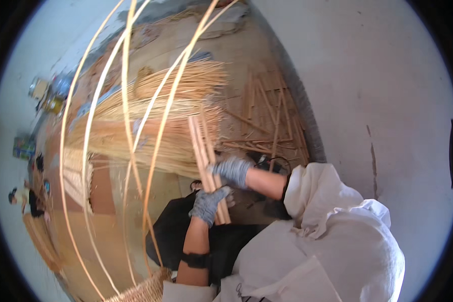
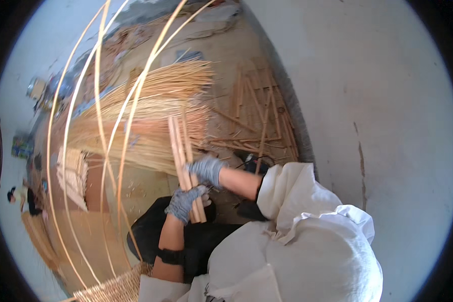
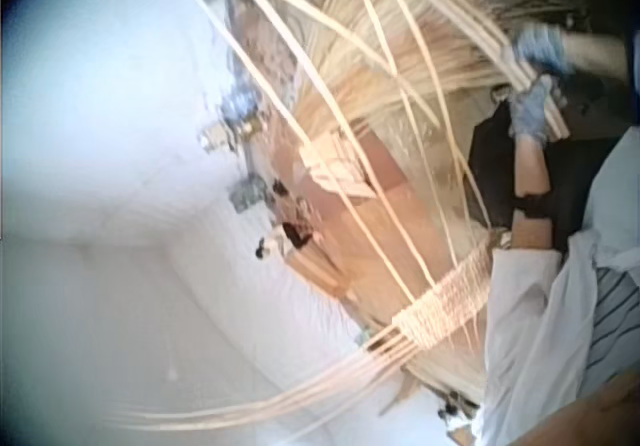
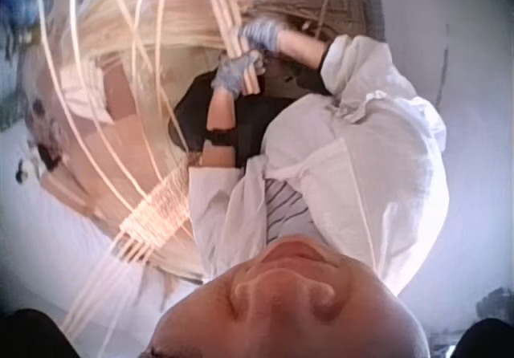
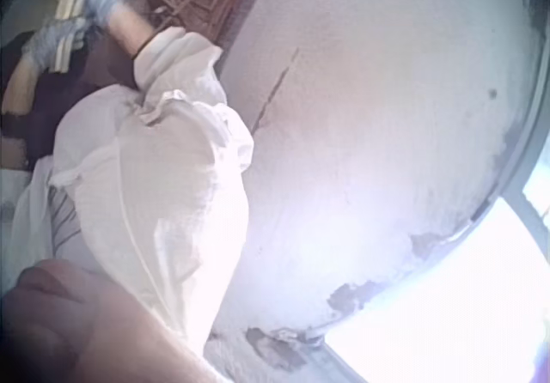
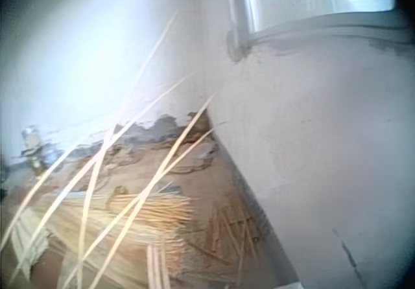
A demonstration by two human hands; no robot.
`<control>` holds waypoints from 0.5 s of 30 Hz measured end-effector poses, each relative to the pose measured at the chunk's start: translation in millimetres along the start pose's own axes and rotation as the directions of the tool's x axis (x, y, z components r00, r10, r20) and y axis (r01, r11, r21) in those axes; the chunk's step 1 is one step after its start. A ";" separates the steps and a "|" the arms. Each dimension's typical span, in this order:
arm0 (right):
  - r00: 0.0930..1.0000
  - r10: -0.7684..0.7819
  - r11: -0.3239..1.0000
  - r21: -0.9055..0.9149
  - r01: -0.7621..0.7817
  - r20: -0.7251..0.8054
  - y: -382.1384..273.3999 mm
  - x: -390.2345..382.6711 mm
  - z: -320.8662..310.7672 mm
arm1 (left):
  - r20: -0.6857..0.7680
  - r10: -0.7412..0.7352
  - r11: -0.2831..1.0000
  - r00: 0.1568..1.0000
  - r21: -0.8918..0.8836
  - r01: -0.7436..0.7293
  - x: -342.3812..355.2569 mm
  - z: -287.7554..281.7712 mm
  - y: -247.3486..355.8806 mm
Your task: Manually weaving a basket using long strips of reed or willow.
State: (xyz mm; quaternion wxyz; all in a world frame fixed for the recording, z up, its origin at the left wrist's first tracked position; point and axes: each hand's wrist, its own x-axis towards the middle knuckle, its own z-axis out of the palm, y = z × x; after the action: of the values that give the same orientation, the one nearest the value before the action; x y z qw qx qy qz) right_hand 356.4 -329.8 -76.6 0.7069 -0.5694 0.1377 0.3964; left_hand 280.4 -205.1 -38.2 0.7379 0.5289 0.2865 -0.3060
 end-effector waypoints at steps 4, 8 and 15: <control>0.995 0.099 0.896 0.438 -0.077 -0.028 57.2 -8.5 -11.0 | -0.146 -0.048 0.993 0.988 0.097 0.063 16.9 -0.2 -8.3; 0.988 0.020 0.601 0.792 0.111 -0.154 86.5 -4.7 -48.7 | -0.391 0.052 0.990 0.919 0.138 0.003 30.2 2.8 -2.1; 0.890 -0.286 0.955 0.031 0.295 0.356 138.1 -59.6 -46.6 | -0.369 0.075 0.996 0.926 0.080 -0.049 27.6 4.6 13.6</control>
State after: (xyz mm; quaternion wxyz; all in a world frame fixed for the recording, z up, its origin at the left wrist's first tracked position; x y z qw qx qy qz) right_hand 230.7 -391.3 -148.8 0.7644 -0.5106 -0.0843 0.3847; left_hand 309.0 -210.1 -49.2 0.6609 0.6113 0.3933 -0.1864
